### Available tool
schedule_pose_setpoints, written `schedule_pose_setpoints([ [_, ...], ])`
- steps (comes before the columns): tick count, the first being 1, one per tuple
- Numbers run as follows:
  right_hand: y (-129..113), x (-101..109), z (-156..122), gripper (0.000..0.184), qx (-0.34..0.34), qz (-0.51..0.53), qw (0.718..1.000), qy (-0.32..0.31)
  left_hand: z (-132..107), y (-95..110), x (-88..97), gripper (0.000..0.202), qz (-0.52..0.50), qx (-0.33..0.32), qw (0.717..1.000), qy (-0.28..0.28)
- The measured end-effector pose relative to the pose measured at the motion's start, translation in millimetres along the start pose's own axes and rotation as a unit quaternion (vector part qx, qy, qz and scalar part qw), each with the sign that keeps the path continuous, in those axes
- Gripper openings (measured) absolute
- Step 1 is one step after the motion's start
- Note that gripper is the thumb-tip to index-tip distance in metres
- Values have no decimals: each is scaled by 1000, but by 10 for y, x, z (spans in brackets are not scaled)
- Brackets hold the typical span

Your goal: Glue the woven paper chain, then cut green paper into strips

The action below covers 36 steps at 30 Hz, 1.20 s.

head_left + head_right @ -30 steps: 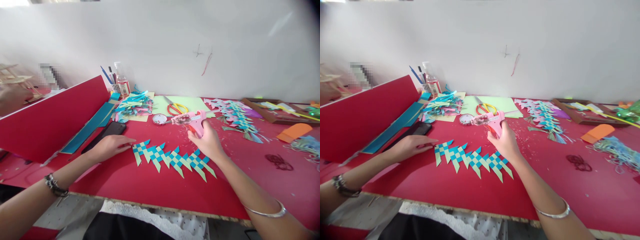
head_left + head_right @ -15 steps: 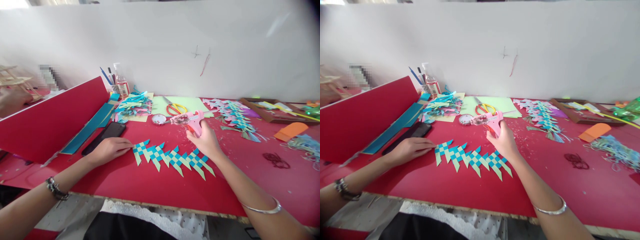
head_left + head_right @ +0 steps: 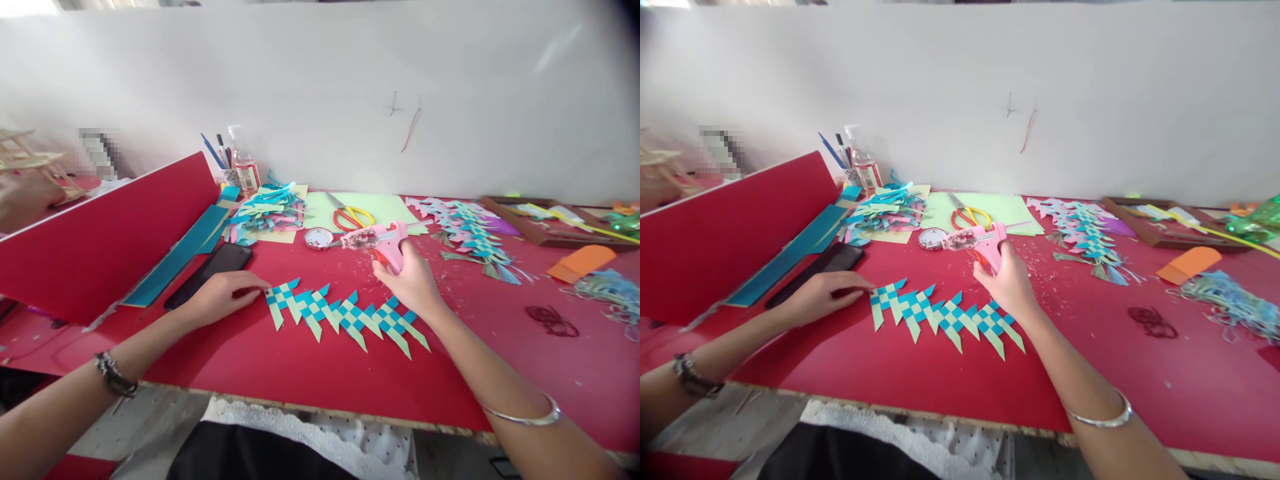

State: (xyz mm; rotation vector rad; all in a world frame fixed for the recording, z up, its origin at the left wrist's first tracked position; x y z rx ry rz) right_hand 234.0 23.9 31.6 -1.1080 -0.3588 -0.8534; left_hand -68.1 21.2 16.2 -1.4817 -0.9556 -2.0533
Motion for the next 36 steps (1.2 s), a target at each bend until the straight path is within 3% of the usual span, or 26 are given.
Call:
schedule_pose_setpoints([
  [4,13,9,8,29,-14,0,1000,4,51,-60,5,28,-59,59,997,-3],
  [8,32,32,19,31,-33,4,999,12,93,-13,-4,27,-72,24,997,-9],
  [13,83,46,33,34,-53,18,998,21,105,-26,-18,29,-61,36,997,-7],
  [20,159,55,62,32,-60,25,998,26,122,-21,-40,26,-61,-1,998,-16],
  [30,186,37,68,33,-62,21,998,17,164,61,-18,26,19,-28,997,-62],
  [36,159,27,47,40,-70,40,997,-12,170,78,4,23,-16,18,998,-54],
])
Point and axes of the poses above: each hand's wrist, its own z-axis towards the middle knuckle, its own x-axis out of the back of the hand, y = z × x, the point moved 6 cm from there along z, towards the middle knuckle, and after that the axes turned 2 degrees about y, right-handed, at the moved point
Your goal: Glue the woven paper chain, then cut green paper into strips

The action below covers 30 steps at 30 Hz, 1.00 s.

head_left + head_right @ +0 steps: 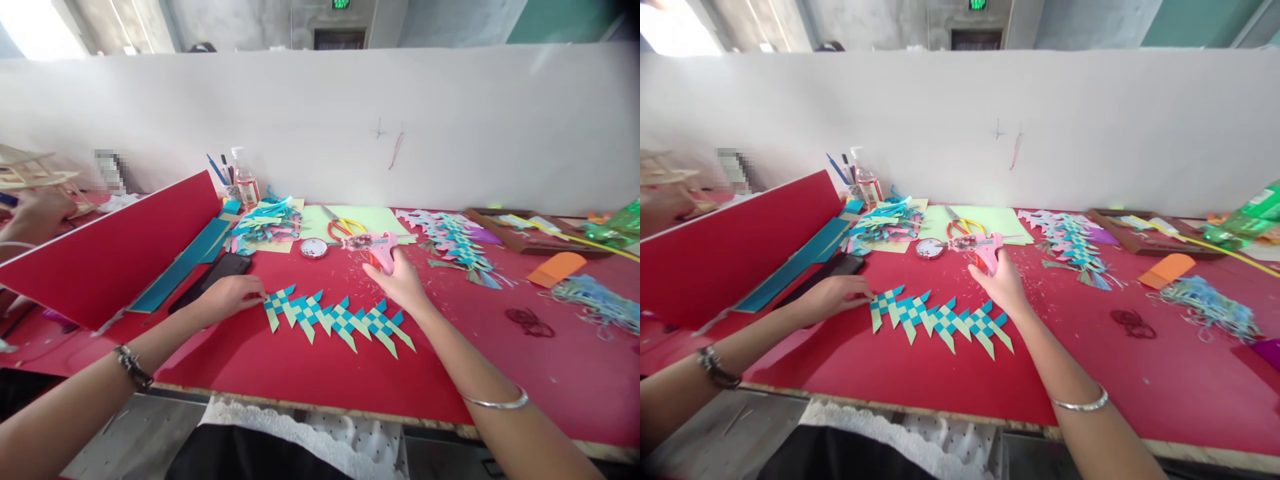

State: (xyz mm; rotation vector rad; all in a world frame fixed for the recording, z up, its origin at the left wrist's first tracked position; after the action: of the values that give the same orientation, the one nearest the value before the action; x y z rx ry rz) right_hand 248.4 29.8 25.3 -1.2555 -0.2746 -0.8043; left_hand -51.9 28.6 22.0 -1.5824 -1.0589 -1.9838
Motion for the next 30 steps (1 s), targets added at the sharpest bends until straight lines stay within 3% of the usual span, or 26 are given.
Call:
schedule_pose_setpoints([
  [6,19,-25,10,50,-2,6,1000,-17,-93,8,8,28,-39,60,997,26],
  [13,112,46,68,46,-7,-25,999,36,21,-166,180,33,-3,116,990,82],
  [21,231,114,147,43,-45,1,997,63,550,-95,230,26,8,70,993,98],
  [25,315,167,194,43,-63,11,994,86,968,-64,121,24,33,67,990,116],
  [30,415,200,248,41,-72,12,992,101,1374,-57,-59,22,80,74,990,93],
])
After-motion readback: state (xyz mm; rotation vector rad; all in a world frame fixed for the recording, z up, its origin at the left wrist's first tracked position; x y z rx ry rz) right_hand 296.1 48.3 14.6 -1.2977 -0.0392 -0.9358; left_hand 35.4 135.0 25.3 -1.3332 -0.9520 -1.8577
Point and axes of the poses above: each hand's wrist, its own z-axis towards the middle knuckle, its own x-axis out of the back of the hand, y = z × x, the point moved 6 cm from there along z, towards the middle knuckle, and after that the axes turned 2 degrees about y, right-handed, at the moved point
